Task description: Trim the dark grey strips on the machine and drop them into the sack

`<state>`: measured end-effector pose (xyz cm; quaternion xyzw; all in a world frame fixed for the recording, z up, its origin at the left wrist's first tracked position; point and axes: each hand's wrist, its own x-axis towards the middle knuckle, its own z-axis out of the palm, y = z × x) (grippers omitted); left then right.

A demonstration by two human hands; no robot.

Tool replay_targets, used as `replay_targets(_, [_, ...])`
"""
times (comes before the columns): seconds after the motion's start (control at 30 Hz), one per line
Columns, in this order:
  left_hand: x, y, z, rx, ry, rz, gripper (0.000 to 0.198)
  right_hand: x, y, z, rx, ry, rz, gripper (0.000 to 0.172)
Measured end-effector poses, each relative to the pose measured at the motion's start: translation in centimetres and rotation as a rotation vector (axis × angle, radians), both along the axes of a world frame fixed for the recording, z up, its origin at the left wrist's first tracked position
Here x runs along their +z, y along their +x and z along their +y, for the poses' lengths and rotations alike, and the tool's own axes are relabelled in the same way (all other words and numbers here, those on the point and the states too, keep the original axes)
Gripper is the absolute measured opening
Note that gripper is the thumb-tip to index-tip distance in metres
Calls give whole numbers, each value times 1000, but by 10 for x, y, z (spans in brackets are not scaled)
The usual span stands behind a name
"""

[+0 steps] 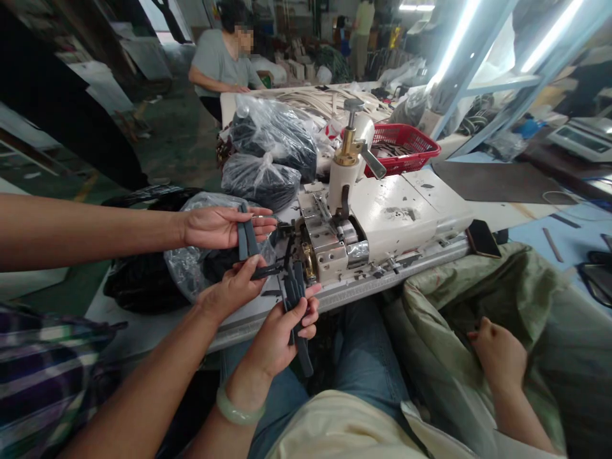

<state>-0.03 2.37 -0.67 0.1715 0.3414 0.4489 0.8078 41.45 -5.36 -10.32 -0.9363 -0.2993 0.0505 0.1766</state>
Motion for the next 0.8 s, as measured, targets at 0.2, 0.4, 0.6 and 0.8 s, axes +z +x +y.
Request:
replay_targets(0.2, [10,5,-9,-263,-67,13,25,41,-79,20,455,267,224,53])
replay_targets(0.4, [18,3,-20,-500,-110,142,14,83,-241,66,914,356,1580,41])
replay_targets(0.6, [15,-29,-22,-89,-46,329,21,85,-260,76,482,677,1730,29])
replay_targets(0.8, [10,-15,-25,12,62,347,18,88,-259,68,480,721,1738,27])
